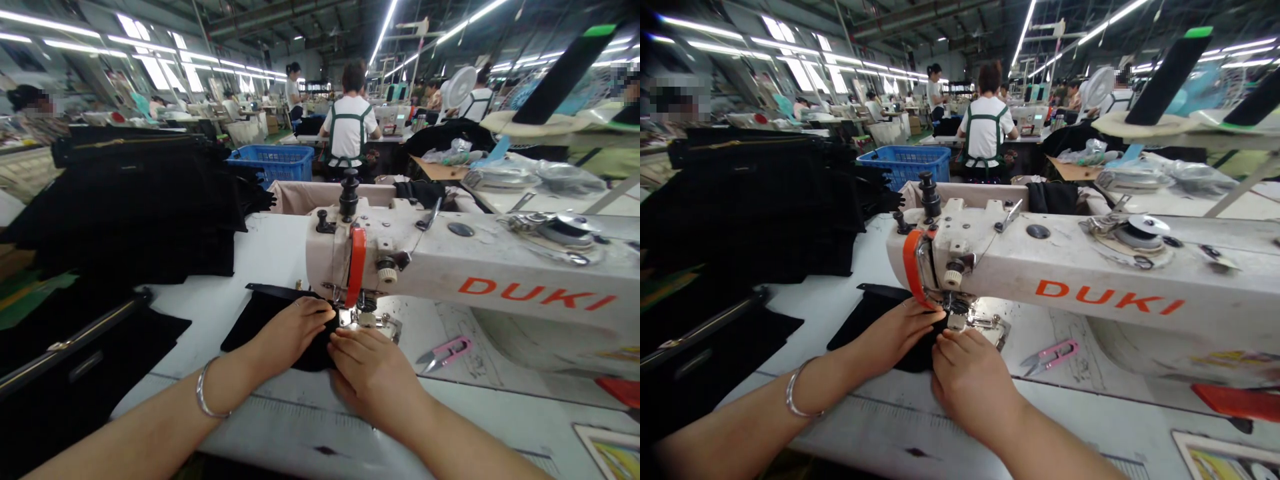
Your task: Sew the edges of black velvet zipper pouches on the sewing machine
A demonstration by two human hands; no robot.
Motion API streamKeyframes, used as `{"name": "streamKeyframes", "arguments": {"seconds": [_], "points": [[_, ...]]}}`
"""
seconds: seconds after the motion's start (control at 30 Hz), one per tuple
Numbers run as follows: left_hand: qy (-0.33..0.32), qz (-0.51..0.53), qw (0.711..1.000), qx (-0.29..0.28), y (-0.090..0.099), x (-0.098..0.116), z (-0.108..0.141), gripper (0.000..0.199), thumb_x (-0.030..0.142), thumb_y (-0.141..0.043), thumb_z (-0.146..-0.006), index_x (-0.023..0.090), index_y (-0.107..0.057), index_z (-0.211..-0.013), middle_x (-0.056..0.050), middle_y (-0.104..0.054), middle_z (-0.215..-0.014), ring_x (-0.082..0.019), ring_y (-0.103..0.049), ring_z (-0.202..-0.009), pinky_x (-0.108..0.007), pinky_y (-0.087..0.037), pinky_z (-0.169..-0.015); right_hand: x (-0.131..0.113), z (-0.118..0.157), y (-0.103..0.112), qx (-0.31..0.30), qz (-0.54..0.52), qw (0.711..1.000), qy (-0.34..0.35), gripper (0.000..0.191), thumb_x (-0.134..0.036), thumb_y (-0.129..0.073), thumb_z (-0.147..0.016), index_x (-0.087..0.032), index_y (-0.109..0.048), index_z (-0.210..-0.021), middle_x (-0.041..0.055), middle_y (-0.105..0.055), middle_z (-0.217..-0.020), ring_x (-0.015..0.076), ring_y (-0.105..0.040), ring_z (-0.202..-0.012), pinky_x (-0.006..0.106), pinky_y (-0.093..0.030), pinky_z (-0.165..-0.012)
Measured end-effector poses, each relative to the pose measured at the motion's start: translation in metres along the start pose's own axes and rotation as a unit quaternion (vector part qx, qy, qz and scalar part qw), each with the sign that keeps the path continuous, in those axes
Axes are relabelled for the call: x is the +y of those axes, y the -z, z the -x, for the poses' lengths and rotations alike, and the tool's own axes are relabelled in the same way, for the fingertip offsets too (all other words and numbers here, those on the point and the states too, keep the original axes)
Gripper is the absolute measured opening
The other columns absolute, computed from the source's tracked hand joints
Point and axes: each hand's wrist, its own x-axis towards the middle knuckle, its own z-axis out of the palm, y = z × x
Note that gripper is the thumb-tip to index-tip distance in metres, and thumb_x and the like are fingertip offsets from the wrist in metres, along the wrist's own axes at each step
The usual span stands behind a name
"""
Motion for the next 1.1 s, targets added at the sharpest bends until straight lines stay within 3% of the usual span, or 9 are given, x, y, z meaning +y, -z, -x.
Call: {"name": "streamKeyframes", "arguments": {"seconds": [0.1,0.3,0.83,0.93,1.03,1.1], "points": [[-0.007,-0.011,1.0,-0.005,0.0,0.003,0.0,0.031,0.007,-0.047,-0.095,0.016,-0.058,-0.123,-0.01,-0.062,-0.125,-0.022,-0.055,-0.123,-0.044,-0.046,-0.108,0.002,-0.001,0.001,-0.007,-0.007,1.0,-0.003,0.028,-0.012,-0.056,-0.084,-0.009,-0.069,-0.108,0.0105,-0.073,-0.108,0.026,-0.067,-0.104,0.042,-0.053,-0.09],[0.035,-0.03,0.997,0.054,-0.007,0.024,0.002,0.029,0.007,-0.042,-0.096,0.013,-0.056,-0.12,-0.012,-0.061,-0.124,-0.023,-0.058,-0.115,-0.046,-0.05,-0.103,0.01,0.003,0.008,-0.012,-0.05,0.999,-0.01,0.028,-0.015,-0.055,-0.085,-0.016,-0.069,-0.11,0.006,-0.073,-0.11,0.0225,-0.067,-0.105,0.04,-0.053,-0.089],[0.036,0.019,0.999,0.007,-0.001,0.014,-0.003,0.027,0.006,-0.046,-0.095,0.015,-0.056,-0.118,-0.01,-0.063,-0.122,-0.022,-0.056,-0.117,-0.044,-0.046,-0.106,0.004,0.0,0.003,-0.015,-0.046,0.999,-0.022,0.028,-0.013,-0.054,-0.084,-0.013,-0.069,-0.108,0.0087,-0.072,-0.109,0.0246,-0.066,-0.105,0.04,-0.052,-0.09],[0.046,0.031,0.998,-0.015,0.007,0.018,0.002,0.032,0.018,-0.057,-0.094,0.014,-0.054,-0.126,-0.011,-0.06,-0.128,-0.023,-0.054,-0.122,-0.044,-0.046,-0.108,0.004,-0.002,0.016,-0.069,-0.059,0.995,-0.044,0.031,-0.012,-0.054,-0.085,-0.016,-0.067,-0.112,0.0073,-0.07,-0.115,0.0242,-0.062,-0.112,0.041,-0.048,-0.097],[0.049,0.034,0.998,-0.03,0.014,0.026,0.014,0.062,0.04,-0.074,-0.082,0.016,-0.051,-0.134,-0.013,-0.053,-0.139,-0.028,-0.049,-0.13,-0.049,-0.045,-0.109,0.01,0.002,0.046,-0.152,-0.091,0.983,-0.056,0.052,-0.002,-0.05,-0.077,-0.023,-0.06,-0.124,0.0041,-0.064,-0.128,0.0217,-0.055,-0.122,0.043,-0.039,-0.108],[0.033,0.032,0.998,-0.037,0.014,0.032,0.022,0.048,0.037,-0.07,-0.086,0.019,-0.057,-0.128,-0.009,-0.058,-0.136,-0.026,-0.052,-0.127,-0.047,-0.046,-0.108,0.018,0.006,0.064,-0.181,-0.087,0.978,-0.058,0.064,0.004,-0.048,-0.072,-0.026,-0.056,-0.129,0.0031,-0.062,-0.13,0.0216,-0.053,-0.124,0.043,-0.04,-0.107]]}}
